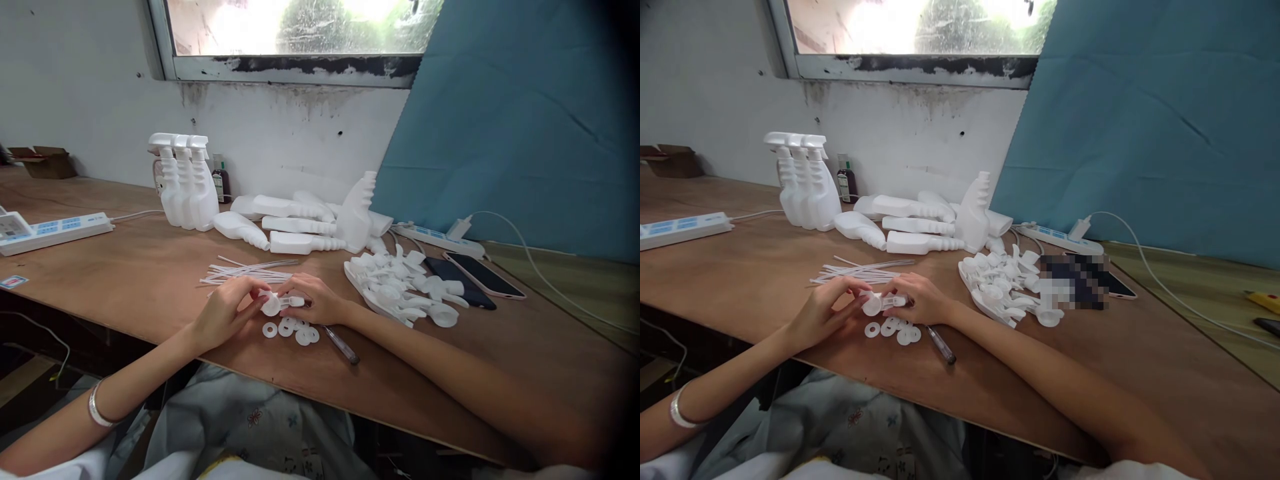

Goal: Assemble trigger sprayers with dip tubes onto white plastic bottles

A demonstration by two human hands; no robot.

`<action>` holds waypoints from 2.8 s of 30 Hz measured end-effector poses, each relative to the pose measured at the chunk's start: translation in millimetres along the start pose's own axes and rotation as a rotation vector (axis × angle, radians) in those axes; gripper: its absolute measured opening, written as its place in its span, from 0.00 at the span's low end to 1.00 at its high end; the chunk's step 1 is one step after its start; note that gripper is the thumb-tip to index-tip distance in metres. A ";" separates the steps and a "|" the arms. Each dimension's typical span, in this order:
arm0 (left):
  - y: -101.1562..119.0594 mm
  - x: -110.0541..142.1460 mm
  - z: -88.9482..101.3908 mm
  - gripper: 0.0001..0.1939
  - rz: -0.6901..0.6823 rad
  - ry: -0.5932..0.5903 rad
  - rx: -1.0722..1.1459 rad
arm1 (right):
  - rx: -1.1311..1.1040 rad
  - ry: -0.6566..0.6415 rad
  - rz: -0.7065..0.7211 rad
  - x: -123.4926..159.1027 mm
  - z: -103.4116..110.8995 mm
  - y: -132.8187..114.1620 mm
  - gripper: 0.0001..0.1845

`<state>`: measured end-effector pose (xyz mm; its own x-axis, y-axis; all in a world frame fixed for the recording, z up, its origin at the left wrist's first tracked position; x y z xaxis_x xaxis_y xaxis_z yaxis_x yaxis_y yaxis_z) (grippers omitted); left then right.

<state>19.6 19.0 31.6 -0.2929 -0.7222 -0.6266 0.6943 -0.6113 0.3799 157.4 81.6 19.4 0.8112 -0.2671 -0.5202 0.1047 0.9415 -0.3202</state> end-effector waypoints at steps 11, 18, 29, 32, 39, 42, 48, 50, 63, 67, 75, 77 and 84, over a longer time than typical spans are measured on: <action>6.1 -2.0 0.9 0.08 -0.070 -0.055 0.085 | -0.064 -0.017 -0.019 -2.1 -0.1 -4.6 0.09; 11.1 -1.3 1.2 0.10 -0.171 -0.025 0.036 | -0.089 -0.008 -0.057 -1.6 -1.8 -0.1 0.10; 6.8 -2.4 -0.3 0.09 -0.128 0.021 -0.118 | -0.110 0.007 -0.070 -0.5 -3.2 3.7 0.11; 5.8 -2.6 0.9 0.07 -0.103 0.018 -0.101 | -0.118 0.001 -0.077 -0.6 -2.9 3.2 0.12; 8.6 -2.3 4.7 0.04 -0.095 0.050 -0.079 | -0.151 0.008 -0.066 -1.4 -2.6 3.0 0.11; 10.4 -1.8 3.8 0.03 -0.115 0.023 -0.113 | -0.170 0.013 -0.061 -2.1 -2.5 3.1 0.11; 8.0 -1.3 -2.0 0.08 -0.129 -0.067 -0.184 | -0.184 0.013 -0.058 -2.3 -2.2 2.8 0.10; 7.5 -1.2 -3.8 0.09 -0.139 -0.082 -0.205 | -0.182 0.011 -0.059 -2.2 -2.3 3.2 0.10; 11.0 0.5 -7.5 0.08 -0.231 -0.066 -0.343 | -0.153 -0.007 -0.087 -1.4 -1.9 4.3 0.11; 10.9 0.4 -9.3 0.07 -0.243 -0.065 -0.366 | -0.139 -0.017 -0.100 -1.8 -2.0 4.2 0.12; 11.6 -0.6 -9.6 0.09 -0.258 -0.083 -0.431 | -0.144 -0.022 -0.119 -1.1 -2.6 5.6 0.12; 11.9 -2.4 -9.4 0.09 -0.245 -0.095 -0.439 | -0.145 -0.024 -0.125 -0.7 -3.1 6.8 0.12; 8.8 -2.8 -10.8 0.08 -0.203 -0.134 -0.357 | -0.112 0.000 -0.089 -0.4 -2.3 4.2 0.12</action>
<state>33.6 19.1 29.4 -0.5137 -0.6490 -0.5612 0.7907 -0.6119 -0.0162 156.2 85.2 16.4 0.8015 -0.3486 -0.4858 0.1112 0.8852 -0.4518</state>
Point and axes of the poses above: each hand's wrist, its own x-axis away from the middle knuckle, its own z-axis out of the back of the hand, y = z × x, the point moved 6 cm from there along -x, towards the middle knuckle
